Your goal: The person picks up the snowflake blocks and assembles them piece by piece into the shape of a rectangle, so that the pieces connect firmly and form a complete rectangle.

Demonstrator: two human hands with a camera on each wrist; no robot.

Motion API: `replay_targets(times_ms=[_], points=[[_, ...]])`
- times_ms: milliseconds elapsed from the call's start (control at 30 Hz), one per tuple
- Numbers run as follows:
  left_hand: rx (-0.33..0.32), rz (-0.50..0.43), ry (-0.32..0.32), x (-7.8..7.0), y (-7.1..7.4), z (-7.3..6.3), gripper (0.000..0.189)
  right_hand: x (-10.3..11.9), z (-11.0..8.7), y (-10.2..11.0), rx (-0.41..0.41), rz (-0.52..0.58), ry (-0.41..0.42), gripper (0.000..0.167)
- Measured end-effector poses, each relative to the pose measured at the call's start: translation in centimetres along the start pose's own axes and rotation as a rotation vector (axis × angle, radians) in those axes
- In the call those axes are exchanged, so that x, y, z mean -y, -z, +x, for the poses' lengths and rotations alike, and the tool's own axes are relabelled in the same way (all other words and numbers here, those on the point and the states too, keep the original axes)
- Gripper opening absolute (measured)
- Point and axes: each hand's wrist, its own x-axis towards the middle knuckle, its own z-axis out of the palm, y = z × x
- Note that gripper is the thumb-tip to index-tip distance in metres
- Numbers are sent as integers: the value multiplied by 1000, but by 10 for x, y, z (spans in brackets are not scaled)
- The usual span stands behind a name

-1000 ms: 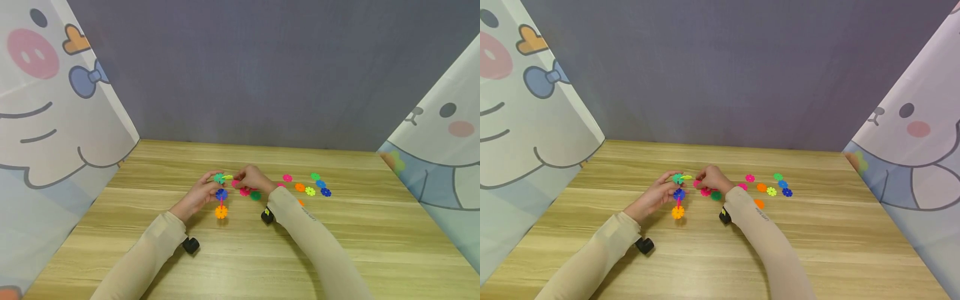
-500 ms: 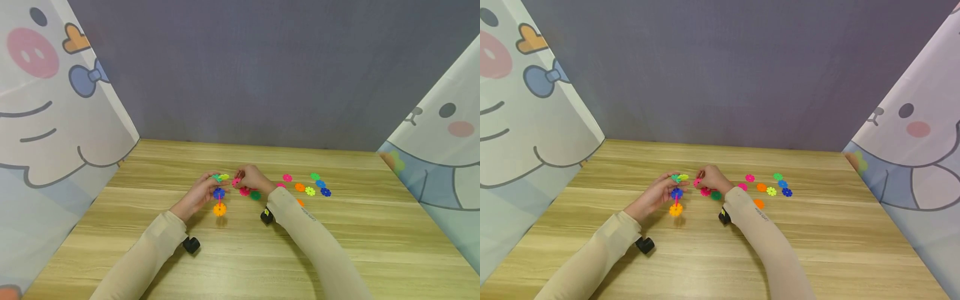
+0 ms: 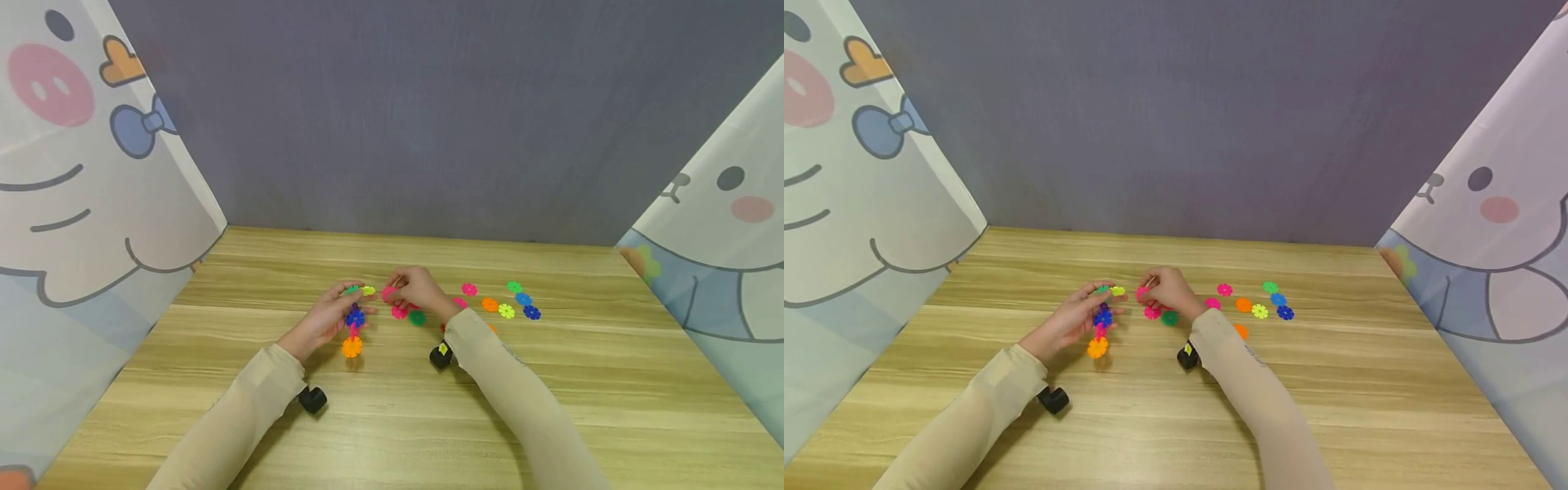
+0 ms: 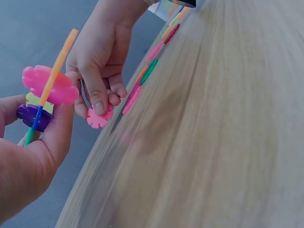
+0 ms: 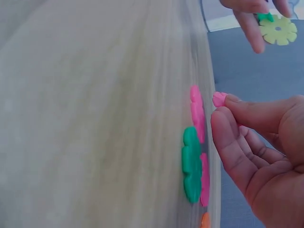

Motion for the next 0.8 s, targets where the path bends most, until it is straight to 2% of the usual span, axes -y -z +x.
replay_targets(times_ms=[233,533,800], points=[[-15,-10,12,1,2,3,39,-2,-4,6,-46,107,-35,20],[-37,9,30,0,-1,4,48,-6,-13,6,-60,302,-60,25],[-43,32,55,0,-3,8,49,-10,-19,4,-80,444,-82,26]])
